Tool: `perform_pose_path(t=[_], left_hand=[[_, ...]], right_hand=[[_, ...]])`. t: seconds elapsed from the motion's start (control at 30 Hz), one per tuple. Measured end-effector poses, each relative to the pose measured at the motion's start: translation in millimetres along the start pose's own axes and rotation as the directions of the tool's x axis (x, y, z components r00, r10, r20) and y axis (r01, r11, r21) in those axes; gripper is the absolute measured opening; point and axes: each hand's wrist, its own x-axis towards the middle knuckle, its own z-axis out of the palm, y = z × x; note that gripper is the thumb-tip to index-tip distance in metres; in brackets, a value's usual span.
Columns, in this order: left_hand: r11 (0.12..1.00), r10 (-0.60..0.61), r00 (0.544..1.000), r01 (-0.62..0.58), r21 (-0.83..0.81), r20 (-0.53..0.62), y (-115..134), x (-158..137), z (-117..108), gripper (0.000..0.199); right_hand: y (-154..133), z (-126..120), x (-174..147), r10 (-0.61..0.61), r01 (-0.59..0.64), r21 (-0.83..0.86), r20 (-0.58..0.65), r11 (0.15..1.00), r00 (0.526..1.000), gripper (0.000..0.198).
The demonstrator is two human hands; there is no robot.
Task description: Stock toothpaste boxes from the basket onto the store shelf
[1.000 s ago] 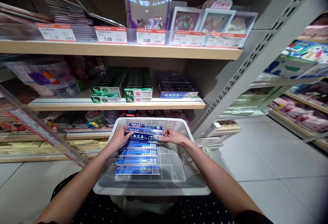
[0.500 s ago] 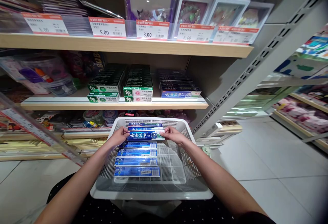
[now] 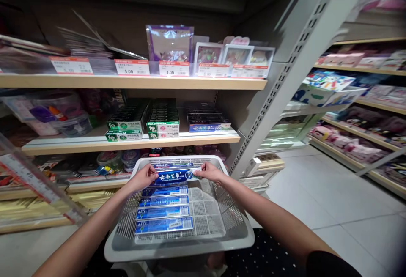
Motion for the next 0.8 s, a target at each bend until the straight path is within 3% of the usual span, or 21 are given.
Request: perform_pose_path(t=[0.07,0.17,0.3,0.4,0.5,0.63,0.8], left_hand=[[0.999,0.045,0.999,-0.046,-0.028,-0.010,26,2,7,0.038],[0.981,0.187,0.973,-0.192,-0.025,-0.136,74,14,31,0.034],[0.932,0.344,0.901,-0.361,-0.017,-0.264,136,44,71,0.027],[0.905,0.407,0.851,-0.425,0.021,-0.331,165,67,91,0.021],[0.896,0.443,0.814,-0.420,0.147,-0.377,170,86,101,0.016],[0.869,0.492,0.769,-0.406,0.283,-0.409,157,104,107,0.018],[0.880,0.460,0.802,-0.356,0.314,-0.381,153,115,110,0.026]], right_hand=[[-11,-27,-6,-0.065,0.065,-0.009,-0.087,0.998,0.994,0.044],[-25,-72,-11,-0.169,0.184,0.045,-0.231,0.982,0.958,0.045],[-31,-125,-1,-0.330,0.415,0.089,-0.467,0.906,0.820,0.051],[-27,-147,15,-0.373,0.479,0.041,-0.568,0.877,0.733,0.049],[-19,-151,31,-0.387,0.475,-0.003,-0.584,0.880,0.713,0.043],[-13,-145,44,-0.405,0.405,-0.138,-0.586,0.904,0.702,0.041],[-18,-150,50,-0.391,0.286,-0.268,-0.554,0.920,0.735,0.040]])
